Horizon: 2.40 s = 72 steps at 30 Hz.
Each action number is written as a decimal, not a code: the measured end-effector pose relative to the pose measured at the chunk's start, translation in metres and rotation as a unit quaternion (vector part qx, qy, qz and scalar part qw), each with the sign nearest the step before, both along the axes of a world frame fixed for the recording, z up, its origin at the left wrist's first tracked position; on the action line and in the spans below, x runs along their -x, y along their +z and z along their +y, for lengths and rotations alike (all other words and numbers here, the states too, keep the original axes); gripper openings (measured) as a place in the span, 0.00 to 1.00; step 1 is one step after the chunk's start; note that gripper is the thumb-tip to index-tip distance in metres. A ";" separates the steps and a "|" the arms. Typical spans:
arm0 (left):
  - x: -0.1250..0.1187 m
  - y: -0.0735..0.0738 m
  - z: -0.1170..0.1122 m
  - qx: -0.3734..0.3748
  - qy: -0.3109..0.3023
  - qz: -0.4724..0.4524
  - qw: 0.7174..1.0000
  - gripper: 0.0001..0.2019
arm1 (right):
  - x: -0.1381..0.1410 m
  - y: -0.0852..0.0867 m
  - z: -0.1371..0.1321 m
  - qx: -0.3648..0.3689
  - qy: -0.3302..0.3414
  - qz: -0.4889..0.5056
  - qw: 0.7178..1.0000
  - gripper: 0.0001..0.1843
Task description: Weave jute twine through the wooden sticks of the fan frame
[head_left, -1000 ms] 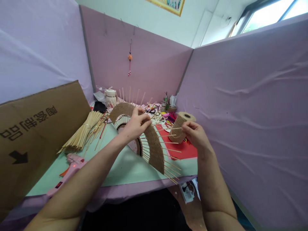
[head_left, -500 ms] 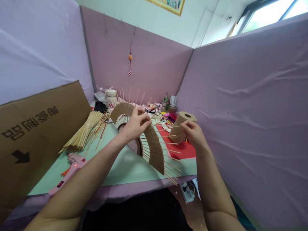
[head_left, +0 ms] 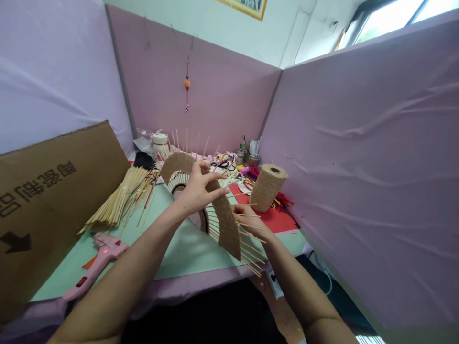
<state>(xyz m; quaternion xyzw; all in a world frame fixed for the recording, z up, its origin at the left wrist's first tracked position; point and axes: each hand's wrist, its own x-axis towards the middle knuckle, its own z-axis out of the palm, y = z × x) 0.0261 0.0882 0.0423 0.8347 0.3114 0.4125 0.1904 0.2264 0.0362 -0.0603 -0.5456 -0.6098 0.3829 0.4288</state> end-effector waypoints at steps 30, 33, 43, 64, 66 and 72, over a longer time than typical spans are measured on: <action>0.007 -0.005 -0.003 -0.027 0.038 -0.017 0.999 0.10 | -0.192 0.143 0.028 0.038 -0.377 -0.525 0.762 0.15; 0.006 -0.004 -0.002 -0.024 0.040 -0.011 0.999 0.10 | -0.188 0.136 -0.019 0.051 -0.366 -0.518 0.772 0.11; 0.005 -0.004 -0.002 -0.032 0.040 -0.008 0.999 0.10 | -0.110 0.165 -0.101 -0.149 -0.135 -0.010 0.980 0.23; 0.005 -0.006 -0.003 -0.031 0.038 -0.019 0.999 0.10 | -0.138 0.205 -0.167 -0.403 -0.489 -0.348 0.691 0.12; 0.004 -0.006 -0.003 -0.030 0.038 -0.018 0.999 0.10 | -0.137 0.170 -0.195 -0.189 -0.318 -0.396 0.840 0.19; 0.004 -0.006 -0.002 -0.035 0.039 -0.011 0.999 0.10 | -0.127 0.111 -0.171 0.039 -0.033 -0.238 0.970 0.34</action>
